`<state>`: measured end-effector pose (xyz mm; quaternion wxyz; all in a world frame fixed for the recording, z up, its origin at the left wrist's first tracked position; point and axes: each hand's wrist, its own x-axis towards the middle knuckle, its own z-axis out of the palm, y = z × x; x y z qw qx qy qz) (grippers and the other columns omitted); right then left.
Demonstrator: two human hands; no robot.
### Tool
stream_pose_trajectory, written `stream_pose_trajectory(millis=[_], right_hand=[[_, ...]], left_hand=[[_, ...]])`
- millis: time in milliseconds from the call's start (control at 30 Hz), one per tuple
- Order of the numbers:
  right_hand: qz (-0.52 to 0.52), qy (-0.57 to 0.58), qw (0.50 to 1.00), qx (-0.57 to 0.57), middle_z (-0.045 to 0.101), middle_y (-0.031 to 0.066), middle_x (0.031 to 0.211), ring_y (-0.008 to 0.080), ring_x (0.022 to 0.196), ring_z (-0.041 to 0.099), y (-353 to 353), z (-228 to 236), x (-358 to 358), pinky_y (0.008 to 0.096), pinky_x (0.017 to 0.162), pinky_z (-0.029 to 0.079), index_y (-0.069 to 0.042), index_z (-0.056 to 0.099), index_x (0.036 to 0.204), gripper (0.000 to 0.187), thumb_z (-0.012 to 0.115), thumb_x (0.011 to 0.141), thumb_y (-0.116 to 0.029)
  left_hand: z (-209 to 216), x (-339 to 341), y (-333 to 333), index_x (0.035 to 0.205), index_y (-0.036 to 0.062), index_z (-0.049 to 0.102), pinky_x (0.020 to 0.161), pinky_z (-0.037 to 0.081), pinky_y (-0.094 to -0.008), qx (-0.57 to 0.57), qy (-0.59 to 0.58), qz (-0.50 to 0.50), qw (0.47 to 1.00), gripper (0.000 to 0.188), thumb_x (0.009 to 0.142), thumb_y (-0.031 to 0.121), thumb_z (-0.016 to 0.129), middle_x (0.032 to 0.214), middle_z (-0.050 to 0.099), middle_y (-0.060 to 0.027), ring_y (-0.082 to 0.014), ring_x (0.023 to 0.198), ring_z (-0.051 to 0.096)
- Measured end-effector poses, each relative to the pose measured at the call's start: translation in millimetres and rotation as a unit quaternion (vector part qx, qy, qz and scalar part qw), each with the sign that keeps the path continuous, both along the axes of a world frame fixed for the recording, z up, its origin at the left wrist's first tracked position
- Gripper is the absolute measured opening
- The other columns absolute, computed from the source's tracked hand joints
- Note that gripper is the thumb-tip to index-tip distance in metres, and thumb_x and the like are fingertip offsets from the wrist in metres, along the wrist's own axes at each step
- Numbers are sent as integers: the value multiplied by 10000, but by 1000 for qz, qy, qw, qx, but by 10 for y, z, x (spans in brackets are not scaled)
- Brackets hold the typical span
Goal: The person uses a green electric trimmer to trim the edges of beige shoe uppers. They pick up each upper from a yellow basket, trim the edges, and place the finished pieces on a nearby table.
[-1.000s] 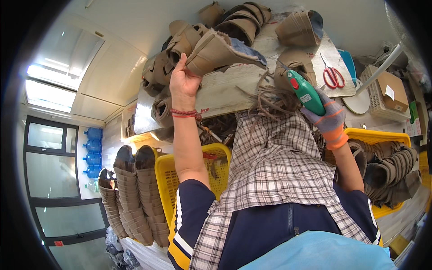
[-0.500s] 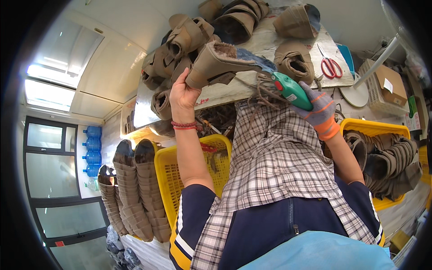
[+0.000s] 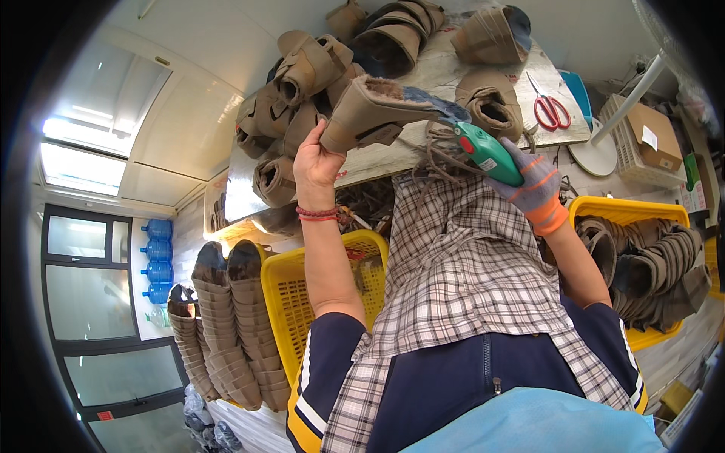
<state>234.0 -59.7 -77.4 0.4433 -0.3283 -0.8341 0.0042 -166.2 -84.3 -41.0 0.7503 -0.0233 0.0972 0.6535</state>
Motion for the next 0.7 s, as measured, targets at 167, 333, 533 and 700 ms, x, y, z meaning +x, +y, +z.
stream_pose_trajectory(millis=[167, 333, 533, 700], right_hand=[[25, 3, 999, -28, 658, 134, 764, 277, 627, 631, 35, 95, -3, 338, 591, 505, -70, 589, 1213, 700, 829, 630, -375], [44, -13, 998, -37, 656, 138, 761, 282, 633, 632, 61, 138, 27, 342, 591, 504, -73, 593, 1204, 688, 830, 627, -364], [65, -28, 997, -37, 654, 145, 770, 299, 636, 628, 114, 176, 76, 353, 593, 502, -70, 606, 1184, 663, 830, 627, -350], [62, -32, 996, -60, 653, 145, 767, 306, 642, 626, 138, 149, 92, 358, 593, 502, -74, 605, 1188, 660, 830, 628, -339]], left_hand=[[15, 103, 41, 1235, -77, 462, 997, 458, -434, -3, 9, -16, 1000, 324, 964, 99, 442, 1250, 545, -224, -330, 1164, 538], [19, 105, 24, 1248, -80, 446, 1005, 450, -435, -12, 18, -14, 1000, 333, 966, 98, 436, 1270, 527, -230, -331, 1177, 527], [42, 82, -43, 1250, -81, 445, 1014, 442, -438, -30, 27, -13, 999, 330, 966, 86, 426, 1275, 523, -231, -333, 1184, 520], [82, 73, -102, 1255, -85, 438, 1026, 430, -447, -36, 40, 0, 999, 333, 964, 76, 424, 1285, 513, -237, -339, 1189, 514]])
